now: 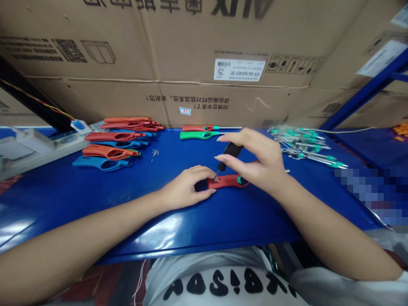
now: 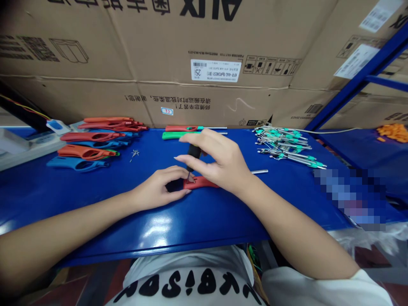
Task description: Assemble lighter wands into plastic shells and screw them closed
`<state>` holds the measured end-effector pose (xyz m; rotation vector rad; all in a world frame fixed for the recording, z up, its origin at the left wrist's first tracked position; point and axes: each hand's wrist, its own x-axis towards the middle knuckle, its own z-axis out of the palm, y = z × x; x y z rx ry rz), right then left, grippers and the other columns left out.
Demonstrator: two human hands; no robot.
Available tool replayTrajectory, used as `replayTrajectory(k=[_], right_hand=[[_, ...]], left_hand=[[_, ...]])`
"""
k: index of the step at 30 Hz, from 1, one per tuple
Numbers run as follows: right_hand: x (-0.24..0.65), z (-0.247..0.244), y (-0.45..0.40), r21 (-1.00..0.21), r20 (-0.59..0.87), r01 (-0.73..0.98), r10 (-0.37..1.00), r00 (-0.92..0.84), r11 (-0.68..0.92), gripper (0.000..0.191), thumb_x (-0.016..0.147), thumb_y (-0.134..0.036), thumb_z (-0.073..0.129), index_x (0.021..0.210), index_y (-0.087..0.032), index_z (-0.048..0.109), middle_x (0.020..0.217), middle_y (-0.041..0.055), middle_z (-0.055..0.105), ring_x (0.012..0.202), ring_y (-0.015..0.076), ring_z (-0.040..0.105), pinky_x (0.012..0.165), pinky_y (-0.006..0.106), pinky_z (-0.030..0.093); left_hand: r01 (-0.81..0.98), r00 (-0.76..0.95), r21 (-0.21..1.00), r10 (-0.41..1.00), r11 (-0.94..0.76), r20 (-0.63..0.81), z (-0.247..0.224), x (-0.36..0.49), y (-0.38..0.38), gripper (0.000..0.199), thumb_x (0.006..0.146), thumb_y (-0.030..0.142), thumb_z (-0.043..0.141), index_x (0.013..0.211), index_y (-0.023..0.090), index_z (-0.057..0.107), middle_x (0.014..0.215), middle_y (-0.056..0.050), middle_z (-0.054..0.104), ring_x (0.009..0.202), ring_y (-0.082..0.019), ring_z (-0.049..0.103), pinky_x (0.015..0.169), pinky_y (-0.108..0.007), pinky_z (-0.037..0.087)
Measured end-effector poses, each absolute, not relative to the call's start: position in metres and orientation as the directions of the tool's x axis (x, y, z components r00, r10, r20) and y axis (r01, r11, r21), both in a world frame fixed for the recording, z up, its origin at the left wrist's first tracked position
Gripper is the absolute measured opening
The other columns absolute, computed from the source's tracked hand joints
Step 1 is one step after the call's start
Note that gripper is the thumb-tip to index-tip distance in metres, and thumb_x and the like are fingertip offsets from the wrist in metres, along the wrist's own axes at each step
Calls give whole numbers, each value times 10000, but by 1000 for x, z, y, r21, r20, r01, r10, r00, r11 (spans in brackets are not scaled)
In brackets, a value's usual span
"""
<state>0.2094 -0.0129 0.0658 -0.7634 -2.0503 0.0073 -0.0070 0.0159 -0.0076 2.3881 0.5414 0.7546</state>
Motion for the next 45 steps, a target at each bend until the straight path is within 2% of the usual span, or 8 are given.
replayTrajectory(k=[5, 10, 20, 24, 30, 35, 40, 45], right_hand=[[209, 62, -10, -410, 667, 478, 613, -423, 776, 453, 1050, -307, 392, 1499, -268, 437, 1327, 81, 650, 1127, 215, 654, 975, 417, 543], [206, 59, -9, -358, 763, 511, 561, -322, 781, 328, 925, -365, 664, 1235, -256, 656, 1104, 52, 728, 927, 207, 684, 865, 380, 577], [206, 62, -12, -300, 767, 503, 519, -378, 810, 295, 923, -368, 664, 1188, -238, 660, 1100, 68, 725, 950, 216, 681, 899, 392, 566], [200, 61, -17, -455, 660, 409, 608, -441, 791, 428, 1042, -281, 402, 1468, -250, 441, 1356, 99, 625, 1059, 199, 672, 914, 389, 570], [199, 57, -15, -326, 794, 503, 520, -314, 801, 334, 907, -365, 687, 1218, -246, 660, 1108, 69, 726, 932, 215, 679, 888, 392, 573], [202, 56, -9, -597, 635, 318, 677, -373, 736, 407, 1056, -316, 392, 1450, -257, 478, 1201, 75, 698, 928, 164, 697, 831, 348, 598], [202, 55, -9, -398, 783, 468, 558, -274, 789, 301, 877, -391, 724, 1134, -240, 690, 1050, 53, 734, 865, 191, 683, 830, 368, 589], [199, 56, -13, -566, 648, 348, 664, -372, 747, 434, 1049, -328, 407, 1473, -254, 460, 1292, 99, 665, 1029, 197, 697, 895, 395, 587]], left_hand=[[214, 764, 635, 532, -742, 365, -7, -6, 15, 243, 871, 196, 678, 1113, 176, 658, 1095, -72, 702, 1053, -209, 659, 969, -370, 520], [216, 759, 626, 532, -750, 375, -7, -6, 15, 250, 853, 170, 682, 1101, 171, 649, 1108, -75, 700, 1069, -223, 658, 974, -388, 518], [221, 759, 618, 531, -754, 377, -6, -6, 14, 219, 859, 184, 674, 1077, 181, 644, 1088, -64, 704, 1046, -217, 659, 958, -375, 514], [225, 761, 619, 533, -752, 370, -6, -5, 15, 230, 863, 185, 672, 1092, 183, 652, 1070, -60, 698, 1035, -215, 656, 954, -370, 511], [228, 775, 608, 520, -760, 360, -5, -5, 14, 229, 858, 161, 657, 1085, 188, 645, 1093, -59, 699, 1046, -223, 655, 964, -379, 504], [223, 770, 625, 529, -748, 358, -5, -5, 14, 237, 871, 173, 660, 1107, 177, 645, 1103, -67, 699, 1071, -215, 647, 984, -368, 499], [223, 765, 617, 528, -754, 368, -5, -5, 14, 219, 857, 158, 672, 1073, 169, 641, 1085, -64, 701, 1052, -215, 650, 967, -367, 505], [235, 764, 622, 537, -747, 357, -4, -5, 13, 233, 859, 166, 667, 1090, 187, 647, 1074, -60, 698, 1046, -219, 651, 968, -377, 505]])
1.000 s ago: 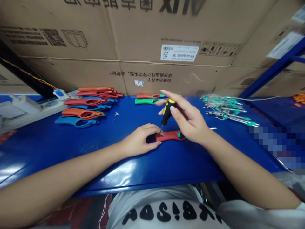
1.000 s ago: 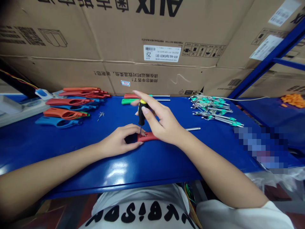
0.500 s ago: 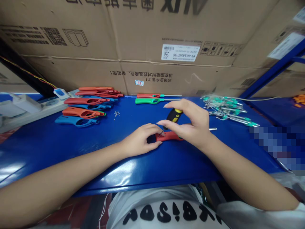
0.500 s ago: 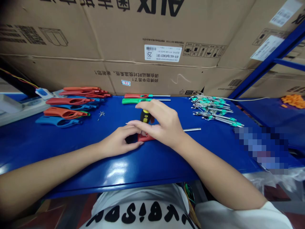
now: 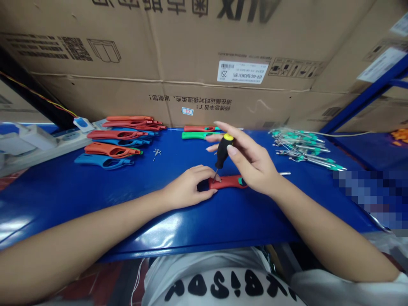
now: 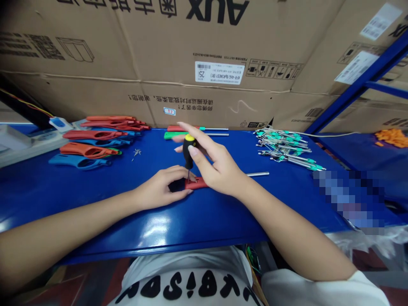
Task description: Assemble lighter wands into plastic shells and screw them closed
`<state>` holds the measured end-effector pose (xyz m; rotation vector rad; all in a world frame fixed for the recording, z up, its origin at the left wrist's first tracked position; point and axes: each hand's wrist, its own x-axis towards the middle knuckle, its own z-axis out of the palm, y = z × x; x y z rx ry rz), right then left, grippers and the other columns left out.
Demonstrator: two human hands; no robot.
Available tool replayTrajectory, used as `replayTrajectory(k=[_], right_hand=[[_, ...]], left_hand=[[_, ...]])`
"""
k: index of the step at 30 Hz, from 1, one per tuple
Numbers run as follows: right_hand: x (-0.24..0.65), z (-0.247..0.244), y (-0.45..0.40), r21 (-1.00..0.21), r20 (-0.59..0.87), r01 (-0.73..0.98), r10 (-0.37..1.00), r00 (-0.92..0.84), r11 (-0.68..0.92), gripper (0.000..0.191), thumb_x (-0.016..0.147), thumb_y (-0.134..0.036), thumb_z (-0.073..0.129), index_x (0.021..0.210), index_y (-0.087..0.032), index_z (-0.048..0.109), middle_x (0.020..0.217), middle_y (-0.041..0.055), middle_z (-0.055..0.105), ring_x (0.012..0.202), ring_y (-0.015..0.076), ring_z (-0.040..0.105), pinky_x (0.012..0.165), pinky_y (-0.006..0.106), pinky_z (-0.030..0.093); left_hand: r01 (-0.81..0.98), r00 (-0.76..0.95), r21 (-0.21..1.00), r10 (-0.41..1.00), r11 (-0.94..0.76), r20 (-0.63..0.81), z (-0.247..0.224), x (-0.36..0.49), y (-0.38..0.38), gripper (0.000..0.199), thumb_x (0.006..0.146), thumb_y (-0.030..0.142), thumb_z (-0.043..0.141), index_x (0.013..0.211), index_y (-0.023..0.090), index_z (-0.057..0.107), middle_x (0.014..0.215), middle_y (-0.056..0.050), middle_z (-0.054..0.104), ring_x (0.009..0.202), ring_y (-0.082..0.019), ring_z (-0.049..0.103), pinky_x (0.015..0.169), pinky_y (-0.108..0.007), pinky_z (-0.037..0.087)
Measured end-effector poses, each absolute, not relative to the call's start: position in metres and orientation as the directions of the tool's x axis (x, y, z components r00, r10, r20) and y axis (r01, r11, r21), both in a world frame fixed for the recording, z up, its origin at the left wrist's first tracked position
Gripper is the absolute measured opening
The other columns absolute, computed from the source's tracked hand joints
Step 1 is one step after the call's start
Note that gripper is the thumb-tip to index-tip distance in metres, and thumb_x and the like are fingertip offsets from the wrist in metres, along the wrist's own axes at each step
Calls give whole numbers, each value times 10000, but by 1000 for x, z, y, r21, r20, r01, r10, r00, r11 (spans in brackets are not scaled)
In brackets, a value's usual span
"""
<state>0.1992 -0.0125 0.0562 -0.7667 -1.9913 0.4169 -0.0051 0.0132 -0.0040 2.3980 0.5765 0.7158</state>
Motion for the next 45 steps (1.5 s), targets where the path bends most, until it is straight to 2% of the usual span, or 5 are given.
replayTrajectory(k=[6, 12, 23, 28, 45], right_hand=[[203, 55, -10, -340, 788, 517, 538, -299, 786, 357, 899, -401, 695, 1221, -250, 666, 1091, 64, 741, 878, 208, 703, 842, 387, 595], [204, 60, -10, -582, 639, 384, 695, -329, 717, 380, 1039, -351, 442, 1386, -247, 558, 1161, 70, 720, 889, 173, 713, 818, 357, 606], [200, 60, -16, -559, 643, 378, 674, -364, 738, 361, 1036, -341, 455, 1363, -240, 569, 1178, 72, 718, 914, 172, 712, 833, 346, 595], [200, 59, -15, -318, 800, 561, 534, -274, 764, 245, 938, -373, 640, 1138, -242, 692, 968, 56, 747, 818, 201, 692, 812, 379, 591], [202, 61, -13, -455, 691, 412, 604, -396, 790, 386, 992, -259, 539, 1378, -253, 554, 1230, 68, 691, 975, 189, 683, 913, 381, 562]], left_hand=[[219, 767, 608, 520, -763, 376, -6, -6, 14, 202, 866, 188, 665, 1066, 189, 640, 1047, -52, 699, 1018, -212, 654, 950, -367, 508], [217, 771, 625, 525, -750, 362, -4, -5, 14, 225, 864, 170, 655, 1087, 190, 643, 1090, -67, 699, 1060, -225, 645, 973, -395, 507], [251, 766, 615, 542, -748, 346, -3, -5, 13, 247, 863, 185, 662, 1110, 199, 657, 1082, -59, 702, 1055, -222, 654, 971, -379, 512], [244, 764, 607, 535, -756, 360, -4, -5, 14, 212, 865, 193, 665, 1076, 188, 651, 1082, -63, 698, 1046, -222, 651, 968, -383, 511], [244, 767, 610, 535, -754, 354, -3, -5, 13, 245, 852, 156, 668, 1096, 179, 653, 1049, -55, 697, 1011, -217, 654, 944, -363, 505]])
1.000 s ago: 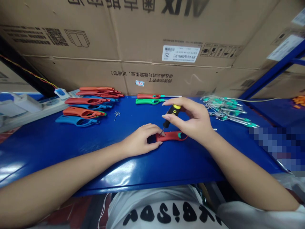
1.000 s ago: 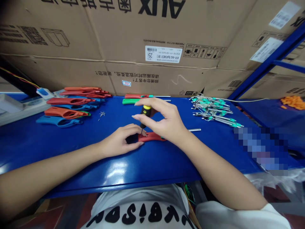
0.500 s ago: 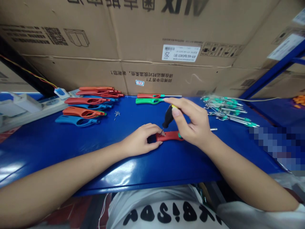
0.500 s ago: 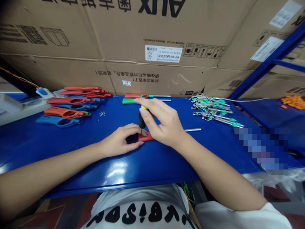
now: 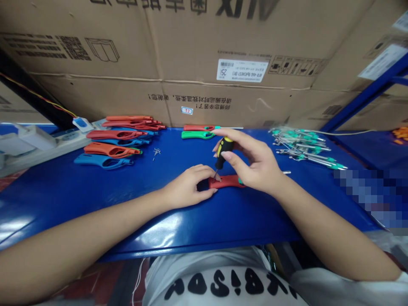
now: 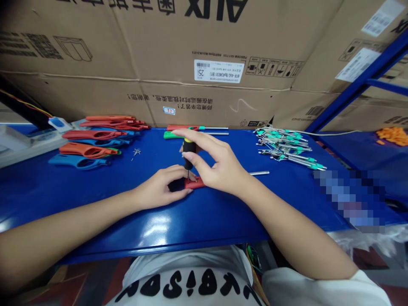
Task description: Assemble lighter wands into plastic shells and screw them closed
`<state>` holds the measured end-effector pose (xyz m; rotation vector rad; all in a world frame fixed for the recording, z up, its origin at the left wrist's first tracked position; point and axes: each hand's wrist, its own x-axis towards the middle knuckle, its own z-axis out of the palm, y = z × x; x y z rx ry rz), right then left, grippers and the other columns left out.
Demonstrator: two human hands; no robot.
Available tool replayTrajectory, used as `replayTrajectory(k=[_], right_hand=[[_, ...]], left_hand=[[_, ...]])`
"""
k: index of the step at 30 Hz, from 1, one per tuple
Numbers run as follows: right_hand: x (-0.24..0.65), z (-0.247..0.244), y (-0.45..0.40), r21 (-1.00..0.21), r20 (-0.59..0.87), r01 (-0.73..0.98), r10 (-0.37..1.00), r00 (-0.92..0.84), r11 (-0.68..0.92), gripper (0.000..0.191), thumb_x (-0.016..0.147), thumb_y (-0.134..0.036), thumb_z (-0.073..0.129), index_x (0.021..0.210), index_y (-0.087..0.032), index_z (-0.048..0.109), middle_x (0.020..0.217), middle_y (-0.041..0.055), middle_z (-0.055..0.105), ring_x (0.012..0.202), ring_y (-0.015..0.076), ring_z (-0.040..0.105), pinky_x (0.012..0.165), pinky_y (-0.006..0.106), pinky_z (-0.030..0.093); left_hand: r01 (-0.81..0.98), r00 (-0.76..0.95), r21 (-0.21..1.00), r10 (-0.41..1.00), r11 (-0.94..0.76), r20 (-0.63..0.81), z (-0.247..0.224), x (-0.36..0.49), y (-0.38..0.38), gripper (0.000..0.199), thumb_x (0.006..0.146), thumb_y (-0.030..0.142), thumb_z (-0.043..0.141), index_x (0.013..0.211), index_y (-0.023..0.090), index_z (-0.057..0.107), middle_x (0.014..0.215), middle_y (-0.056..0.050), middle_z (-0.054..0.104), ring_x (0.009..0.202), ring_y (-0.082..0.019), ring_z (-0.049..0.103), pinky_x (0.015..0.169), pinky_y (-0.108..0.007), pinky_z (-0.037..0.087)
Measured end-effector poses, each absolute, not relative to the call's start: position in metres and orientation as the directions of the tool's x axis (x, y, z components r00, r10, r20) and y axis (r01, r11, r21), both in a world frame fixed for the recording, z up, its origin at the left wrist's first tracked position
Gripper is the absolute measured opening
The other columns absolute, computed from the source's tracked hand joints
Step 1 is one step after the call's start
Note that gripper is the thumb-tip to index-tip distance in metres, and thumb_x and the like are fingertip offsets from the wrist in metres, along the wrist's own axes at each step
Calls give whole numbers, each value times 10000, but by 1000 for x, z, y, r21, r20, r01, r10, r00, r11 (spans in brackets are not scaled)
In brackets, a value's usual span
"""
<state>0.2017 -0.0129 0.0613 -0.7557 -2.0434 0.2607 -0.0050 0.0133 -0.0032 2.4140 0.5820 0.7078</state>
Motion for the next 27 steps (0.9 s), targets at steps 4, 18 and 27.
replayTrajectory(k=[4, 18, 27], right_hand=[[204, 64, -11, -309, 758, 494, 524, -389, 813, 348, 945, -304, 628, 1288, -243, 638, 1176, 73, 717, 1007, 224, 671, 946, 413, 540], [208, 69, -14, -490, 614, 381, 621, -487, 784, 416, 1055, -268, 384, 1453, -260, 505, 1282, 70, 679, 1012, 178, 695, 939, 373, 556], [209, 66, -11, -476, 677, 384, 609, -413, 791, 382, 1036, -232, 425, 1390, -245, 569, 1204, 69, 713, 988, 178, 699, 906, 368, 563]], left_hand=[[238, 763, 609, 533, -756, 364, -5, -5, 14, 235, 851, 163, 679, 1084, 166, 650, 1071, -61, 694, 1038, -220, 649, 956, -368, 501], [235, 764, 625, 539, -744, 354, -4, -5, 13, 239, 866, 181, 672, 1104, 186, 656, 1091, -56, 699, 1062, -211, 647, 976, -367, 501], [229, 770, 615, 527, -755, 360, -3, -4, 14, 244, 854, 159, 678, 1097, 175, 656, 1088, -59, 699, 1054, -210, 642, 966, -368, 504]])
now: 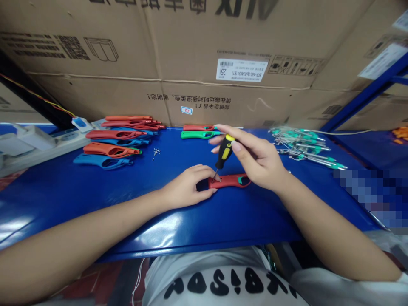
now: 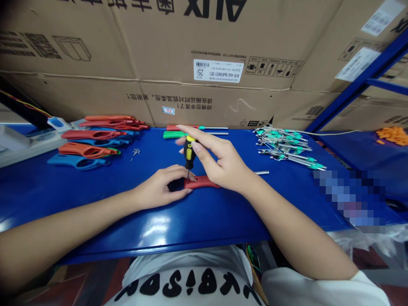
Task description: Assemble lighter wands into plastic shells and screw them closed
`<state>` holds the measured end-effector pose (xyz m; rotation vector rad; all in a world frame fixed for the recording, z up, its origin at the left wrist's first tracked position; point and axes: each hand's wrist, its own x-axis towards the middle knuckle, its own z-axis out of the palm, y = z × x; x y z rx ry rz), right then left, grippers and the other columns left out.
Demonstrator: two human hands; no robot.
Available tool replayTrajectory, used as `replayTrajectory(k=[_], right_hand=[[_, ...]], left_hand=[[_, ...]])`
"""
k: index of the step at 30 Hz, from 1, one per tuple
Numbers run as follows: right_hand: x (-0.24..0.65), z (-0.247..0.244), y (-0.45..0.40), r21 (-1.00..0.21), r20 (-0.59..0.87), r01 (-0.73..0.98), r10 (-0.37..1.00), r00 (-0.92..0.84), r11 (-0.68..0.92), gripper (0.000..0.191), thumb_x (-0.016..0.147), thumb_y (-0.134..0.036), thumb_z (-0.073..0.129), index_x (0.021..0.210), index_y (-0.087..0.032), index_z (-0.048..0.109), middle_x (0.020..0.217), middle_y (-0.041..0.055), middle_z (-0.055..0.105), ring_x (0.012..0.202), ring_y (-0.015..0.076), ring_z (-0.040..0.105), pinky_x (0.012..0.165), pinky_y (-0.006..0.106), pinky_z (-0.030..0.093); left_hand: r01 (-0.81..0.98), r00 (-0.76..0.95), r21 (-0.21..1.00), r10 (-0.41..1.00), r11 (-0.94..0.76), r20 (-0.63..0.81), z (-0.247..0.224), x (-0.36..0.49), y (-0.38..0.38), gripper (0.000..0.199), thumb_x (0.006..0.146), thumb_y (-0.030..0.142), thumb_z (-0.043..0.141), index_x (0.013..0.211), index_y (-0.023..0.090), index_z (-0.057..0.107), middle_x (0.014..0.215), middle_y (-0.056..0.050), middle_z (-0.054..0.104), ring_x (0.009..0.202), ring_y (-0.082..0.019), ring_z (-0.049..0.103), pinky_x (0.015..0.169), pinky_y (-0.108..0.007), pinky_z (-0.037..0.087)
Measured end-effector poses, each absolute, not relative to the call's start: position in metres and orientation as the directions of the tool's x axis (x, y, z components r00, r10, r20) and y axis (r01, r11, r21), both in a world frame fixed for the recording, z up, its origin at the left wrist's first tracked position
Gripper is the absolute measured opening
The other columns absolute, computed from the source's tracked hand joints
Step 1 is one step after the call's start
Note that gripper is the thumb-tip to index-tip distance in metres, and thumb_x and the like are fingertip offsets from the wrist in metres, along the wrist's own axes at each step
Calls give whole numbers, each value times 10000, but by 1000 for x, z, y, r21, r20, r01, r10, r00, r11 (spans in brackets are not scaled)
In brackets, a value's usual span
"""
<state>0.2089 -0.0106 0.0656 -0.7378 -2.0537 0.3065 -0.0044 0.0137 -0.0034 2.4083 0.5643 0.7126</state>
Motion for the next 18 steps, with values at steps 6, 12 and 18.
replayTrajectory(k=[6, 12, 18], right_hand=[[207, 71, -13, -351, 728, 498, 565, -387, 793, 233, 969, -268, 589, 1177, -263, 693, 1020, 49, 735, 892, 195, 686, 885, 395, 560], [208, 74, -13, -450, 670, 398, 597, -441, 800, 273, 1004, -274, 523, 1236, -264, 667, 1070, 53, 732, 961, 197, 688, 910, 399, 557], [207, 72, -13, -425, 694, 451, 602, -394, 785, 285, 997, -282, 529, 1243, -266, 672, 1220, 72, 700, 1039, 215, 677, 946, 421, 551]], left_hand=[[230, 766, 608, 527, -760, 368, -2, -4, 13, 241, 850, 152, 680, 1089, 172, 658, 1071, -56, 703, 1043, -209, 651, 953, -357, 508], [243, 764, 612, 537, -753, 358, -4, -5, 14, 238, 864, 185, 676, 1101, 177, 660, 1101, -64, 700, 1062, -216, 646, 962, -363, 506], [240, 769, 613, 533, -753, 353, -4, -5, 14, 230, 862, 175, 672, 1091, 173, 659, 1084, -60, 698, 1051, -210, 644, 963, -361, 503]])
